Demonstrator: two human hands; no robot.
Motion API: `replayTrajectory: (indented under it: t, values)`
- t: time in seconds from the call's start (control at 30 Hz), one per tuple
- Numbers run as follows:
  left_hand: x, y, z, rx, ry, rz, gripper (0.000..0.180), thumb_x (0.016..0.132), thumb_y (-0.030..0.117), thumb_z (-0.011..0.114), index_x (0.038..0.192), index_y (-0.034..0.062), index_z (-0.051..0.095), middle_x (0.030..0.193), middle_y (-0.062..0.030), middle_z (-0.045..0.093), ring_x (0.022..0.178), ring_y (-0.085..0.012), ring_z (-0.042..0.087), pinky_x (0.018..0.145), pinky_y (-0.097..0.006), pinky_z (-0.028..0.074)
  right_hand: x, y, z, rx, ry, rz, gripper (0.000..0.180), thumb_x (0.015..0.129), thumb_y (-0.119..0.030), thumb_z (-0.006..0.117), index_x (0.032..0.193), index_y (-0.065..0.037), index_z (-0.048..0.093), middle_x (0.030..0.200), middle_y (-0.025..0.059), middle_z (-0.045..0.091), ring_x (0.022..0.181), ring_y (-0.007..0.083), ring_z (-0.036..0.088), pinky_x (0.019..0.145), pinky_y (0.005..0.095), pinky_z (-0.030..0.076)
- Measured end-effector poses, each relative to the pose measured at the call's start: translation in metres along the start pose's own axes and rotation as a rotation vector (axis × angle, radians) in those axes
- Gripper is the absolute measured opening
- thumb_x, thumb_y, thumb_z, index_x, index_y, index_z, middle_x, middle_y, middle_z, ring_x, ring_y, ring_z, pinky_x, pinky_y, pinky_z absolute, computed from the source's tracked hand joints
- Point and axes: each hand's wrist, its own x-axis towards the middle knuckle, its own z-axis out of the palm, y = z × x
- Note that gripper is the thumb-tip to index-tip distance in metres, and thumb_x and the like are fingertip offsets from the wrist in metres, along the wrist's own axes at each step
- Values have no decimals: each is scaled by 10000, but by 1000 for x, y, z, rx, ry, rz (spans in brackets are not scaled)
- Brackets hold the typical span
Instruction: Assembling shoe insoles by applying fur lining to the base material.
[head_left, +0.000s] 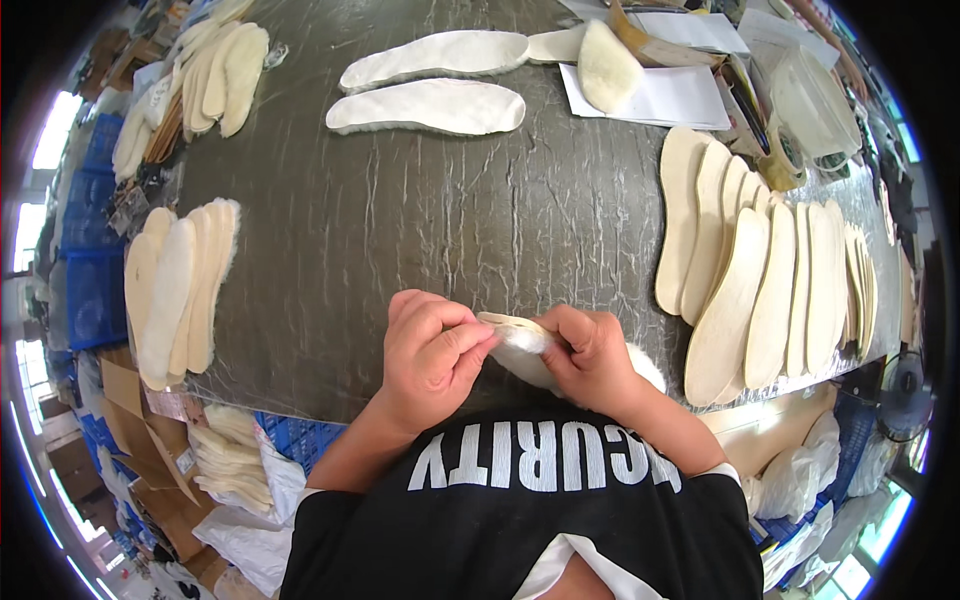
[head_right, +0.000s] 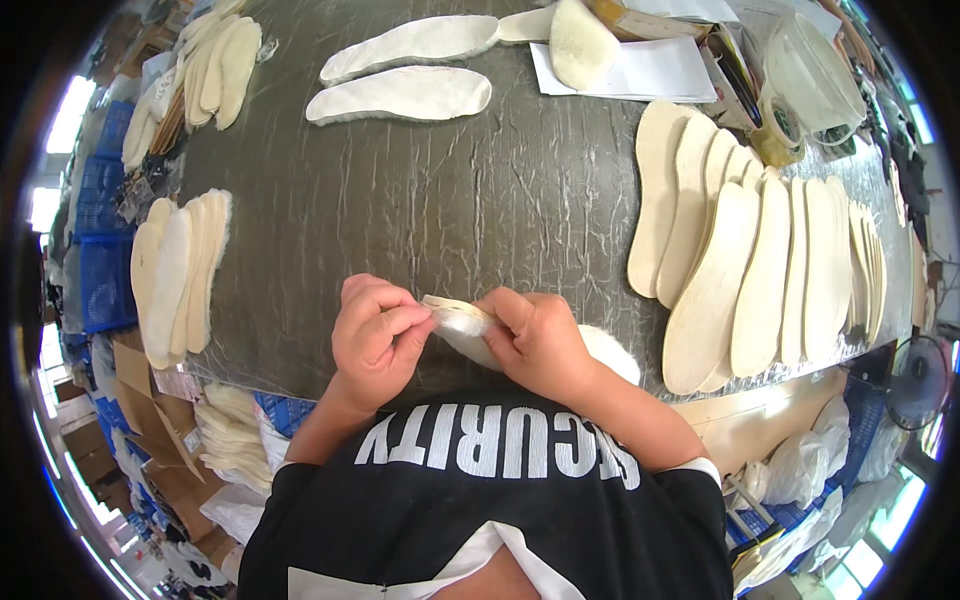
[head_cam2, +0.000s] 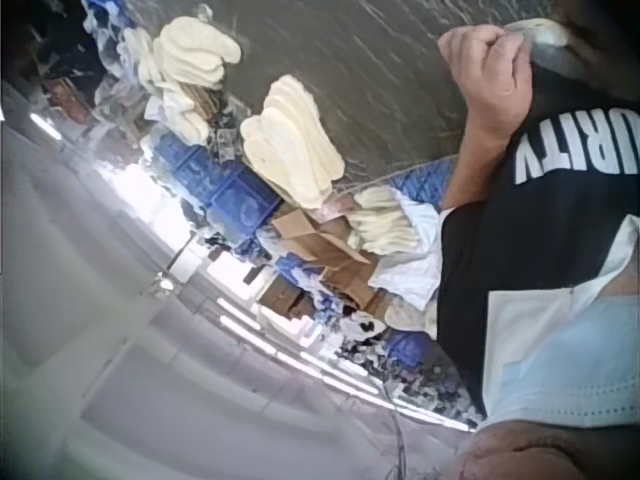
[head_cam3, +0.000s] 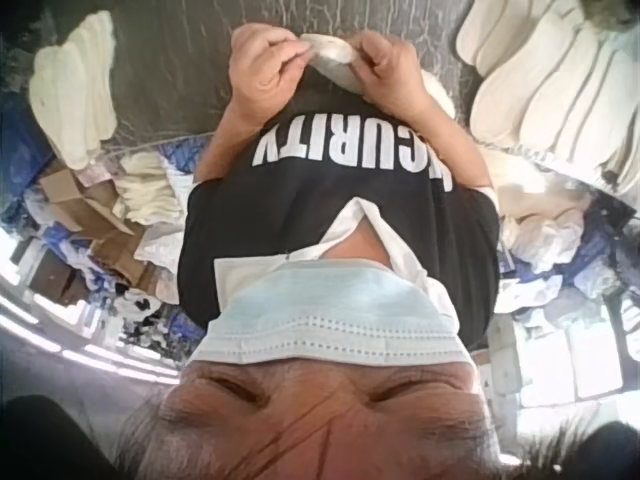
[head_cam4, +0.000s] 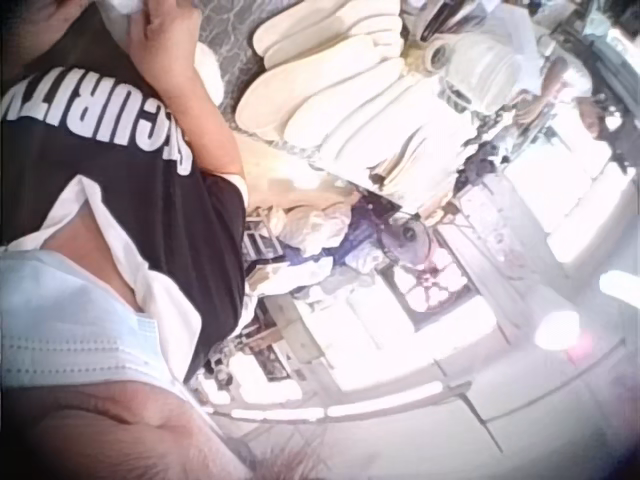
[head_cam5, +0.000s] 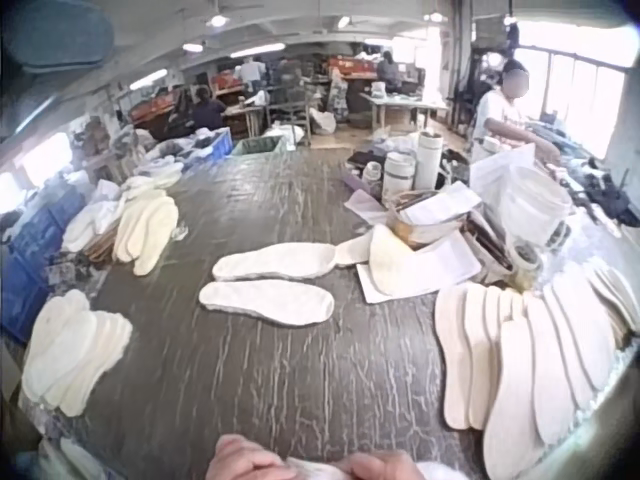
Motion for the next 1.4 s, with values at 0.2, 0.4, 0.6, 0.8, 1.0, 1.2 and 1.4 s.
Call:
replayTrajectory:
  t: [0.2,0.4,0.6,0.8,1.0,1.2,1.4]
  values:
    - [2,1,0,-134,13,-155,230,723,-15,774,909,37,648,858,-70,608,784,-241,561,692,-339,443,1,-1,-1,23,-21,31,164,797,5,656,945,-64,639,735,140,660,655,308,660,589,377,514]
    - [16,-2,-1,-100,-51,-32,202,716,-5,773,871,41,651,854,-60,611,786,-242,561,707,-345,443,1,-2,0,-21,-8,1,162,782,4,666,927,-64,638,712,134,649,636,306,650,583,379,510]
    - [13,1,3,-65,-74,-104,204,702,-3,765,836,56,623,863,-60,598,792,-255,554,733,-369,434,-1,0,2,-20,16,-16,171,765,-6,683,921,-54,635,677,137,633,612,313,642,560,383,503]
    - [4,10,19,135,-61,44,208,708,-8,721,844,57,577,990,-101,558,899,-306,538,799,-424,428,-1,2,7,-5,139,114,119,784,-38,698,885,-26,637,650,163,628,543,284,638,509,355,488]
    - [5,4,26,138,21,107,218,688,18,716,852,53,577,987,-79,576,940,-272,593,851,-445,425,-1,0,7,-20,175,159,90,810,-63,676,874,-13,636,629,174,614,498,245,610,495,346,479]
    - [9,2,17,-244,-52,-298,106,838,-10,671,834,10,567,1025,-151,639,918,-268,653,801,-338,521,-2,-4,1,1,105,136,97,814,-66,669,886,-13,631,642,168,620,524,251,620,517,344,484]
    - [29,-3,-8,-503,-286,-542,91,814,-34,685,811,-6,599,927,-110,688,870,-178,650,785,-303,511,-2,-4,-2,35,-29,93,116,792,-45,677,900,-36,636,663,147,625,573,280,633,545,360,488]
